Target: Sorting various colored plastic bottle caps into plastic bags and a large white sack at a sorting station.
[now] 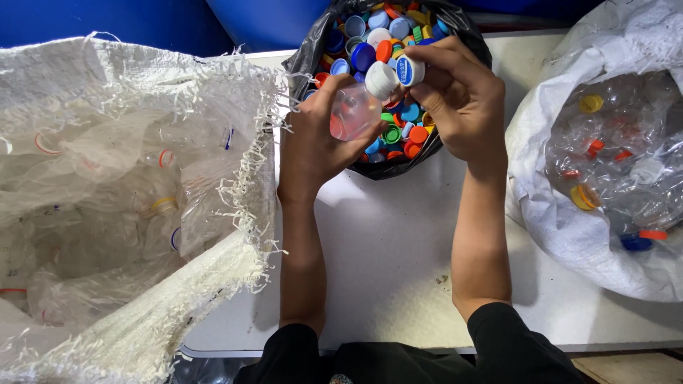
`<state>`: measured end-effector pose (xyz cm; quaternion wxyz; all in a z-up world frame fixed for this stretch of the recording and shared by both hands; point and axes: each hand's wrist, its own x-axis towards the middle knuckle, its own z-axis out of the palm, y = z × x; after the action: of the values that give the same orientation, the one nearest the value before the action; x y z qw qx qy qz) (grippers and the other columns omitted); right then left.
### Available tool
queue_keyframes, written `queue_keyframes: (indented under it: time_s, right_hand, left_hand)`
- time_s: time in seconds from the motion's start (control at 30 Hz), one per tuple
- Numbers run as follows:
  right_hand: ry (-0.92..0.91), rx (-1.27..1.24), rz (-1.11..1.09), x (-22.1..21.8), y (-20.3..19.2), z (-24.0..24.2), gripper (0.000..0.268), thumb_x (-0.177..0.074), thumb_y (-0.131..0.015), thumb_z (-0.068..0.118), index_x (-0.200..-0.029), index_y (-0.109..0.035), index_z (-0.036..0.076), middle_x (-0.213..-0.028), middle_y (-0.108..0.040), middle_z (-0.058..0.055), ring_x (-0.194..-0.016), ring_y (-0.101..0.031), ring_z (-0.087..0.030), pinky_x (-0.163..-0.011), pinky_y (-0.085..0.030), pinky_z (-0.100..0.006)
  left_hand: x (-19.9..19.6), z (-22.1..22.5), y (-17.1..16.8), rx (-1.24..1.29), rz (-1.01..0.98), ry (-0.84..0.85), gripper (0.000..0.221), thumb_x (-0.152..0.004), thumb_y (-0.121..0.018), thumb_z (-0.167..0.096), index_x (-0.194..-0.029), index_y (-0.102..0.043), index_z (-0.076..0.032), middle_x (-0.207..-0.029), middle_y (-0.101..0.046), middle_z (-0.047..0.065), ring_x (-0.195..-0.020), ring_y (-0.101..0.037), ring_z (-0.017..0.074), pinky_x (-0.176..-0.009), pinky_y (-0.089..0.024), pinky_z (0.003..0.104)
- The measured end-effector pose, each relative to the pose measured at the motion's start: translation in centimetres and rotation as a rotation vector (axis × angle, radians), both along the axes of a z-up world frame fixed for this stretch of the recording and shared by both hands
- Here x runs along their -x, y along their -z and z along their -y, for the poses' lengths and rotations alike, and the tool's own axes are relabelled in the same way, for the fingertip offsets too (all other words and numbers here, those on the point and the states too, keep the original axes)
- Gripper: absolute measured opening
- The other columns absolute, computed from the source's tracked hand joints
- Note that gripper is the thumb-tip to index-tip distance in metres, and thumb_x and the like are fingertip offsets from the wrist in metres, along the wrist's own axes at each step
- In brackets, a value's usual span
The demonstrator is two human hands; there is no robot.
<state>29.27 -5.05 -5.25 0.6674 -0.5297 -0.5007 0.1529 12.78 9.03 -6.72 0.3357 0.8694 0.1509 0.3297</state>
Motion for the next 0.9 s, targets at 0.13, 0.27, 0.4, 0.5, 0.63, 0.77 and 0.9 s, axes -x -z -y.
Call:
queue_keyframes:
  time_s: [0.13, 0.27, 0.4, 0.5, 0.63, 0.77, 0.9]
  right_hand:
    - [-0.046, -0.166, 0.036, -0.6, 1.9, -0.3, 0.030, -0.108, -0.072, -0.002, -0.136, -0.062, -0.006, -0.130, -0.054, -0.005, -0.098, -0.064, -0.008, -0.085, -0.054, -0.021]
    - [-0.057, -0.238, -0.071, -0.4, 2.2, -1.2, 0.026, -0.107, -0.070, 0.000, -0.130, -0.059, -0.005, -0.133, -0.056, -0.004, -0.100, -0.071, -0.010, -0.086, -0.059, -0.023]
    - [0.043, -0.208, -0.033, -0.9, 3.0, -0.9, 0.008, -0.113, -0.070, -0.002, -0.116, -0.064, -0.007, -0.123, -0.063, -0.008, -0.093, -0.064, -0.008, -0.084, -0.055, -0.021]
    - [0.021, -0.188, 0.013, -1.3, 2.3, -0.7, 0.009, -0.111, -0.071, -0.002, -0.112, -0.065, -0.009, -0.122, -0.064, -0.009, -0.099, -0.065, -0.009, -0.090, -0.055, -0.022]
    - [-0.074, -0.115, 0.029, -1.3, 2.2, -0.7, 0.016, -0.104, -0.074, -0.002, -0.116, -0.063, -0.006, -0.118, -0.066, -0.010, -0.106, -0.066, -0.011, -0.095, -0.055, -0.023]
    - [-0.078, -0.084, 0.037, -1.5, 2.9, -1.1, 0.009, -0.109, -0.072, -0.002, -0.114, -0.066, -0.007, -0.120, -0.066, -0.010, -0.107, -0.067, -0.011, -0.097, -0.057, -0.024]
    - [0.129, 0.102, 0.238, -1.4, 1.5, -1.6, 0.015, -0.104, -0.074, -0.001, -0.118, -0.068, -0.003, -0.115, -0.070, -0.009, -0.099, -0.071, -0.012, -0.085, -0.057, -0.025]
  left_hand:
    - [0.3, 0.3, -0.7, -0.005, -0.009, -0.037, 0.064, -0.084, -0.091, -0.037, -0.130, -0.059, -0.005, -0.108, -0.077, 0.013, -0.095, -0.079, 0.0271, -0.080, -0.062, 0.038]
    - [0.2, 0.3, -0.2, -0.057, 0.026, -0.046, 0.067, -0.082, -0.091, -0.037, -0.130, -0.058, -0.005, -0.108, -0.076, 0.015, -0.098, -0.077, 0.0299, -0.082, -0.061, 0.039]
    - [0.3, -0.1, 0.5, -0.003, -0.001, -0.022, 0.067, -0.084, -0.090, -0.037, -0.132, -0.057, -0.006, -0.112, -0.076, 0.014, -0.101, -0.078, 0.0280, -0.085, -0.062, 0.038]
    - [0.5, -0.1, 0.4, -0.022, 0.047, -0.015, 0.067, -0.085, -0.090, -0.036, -0.134, -0.056, -0.006, -0.114, -0.075, 0.015, -0.102, -0.077, 0.0288, -0.086, -0.061, 0.038]
    - [0.1, 0.1, -0.1, -0.064, 0.012, 0.009, 0.065, -0.081, -0.094, -0.036, -0.128, -0.060, -0.007, -0.107, -0.075, 0.016, -0.097, -0.076, 0.0315, -0.083, -0.060, 0.041]
    - [-0.9, -0.5, 1.9, -0.053, 0.065, -0.038, 0.062, -0.083, -0.092, -0.033, -0.128, -0.059, -0.007, -0.108, -0.076, 0.015, -0.098, -0.077, 0.0304, -0.085, -0.061, 0.040]
    - [-1.2, -1.4, 2.5, -0.004, 0.125, -0.172, 0.061, -0.088, -0.090, -0.030, -0.131, -0.054, -0.005, -0.111, -0.074, 0.016, -0.099, -0.077, 0.0287, -0.083, -0.061, 0.038]
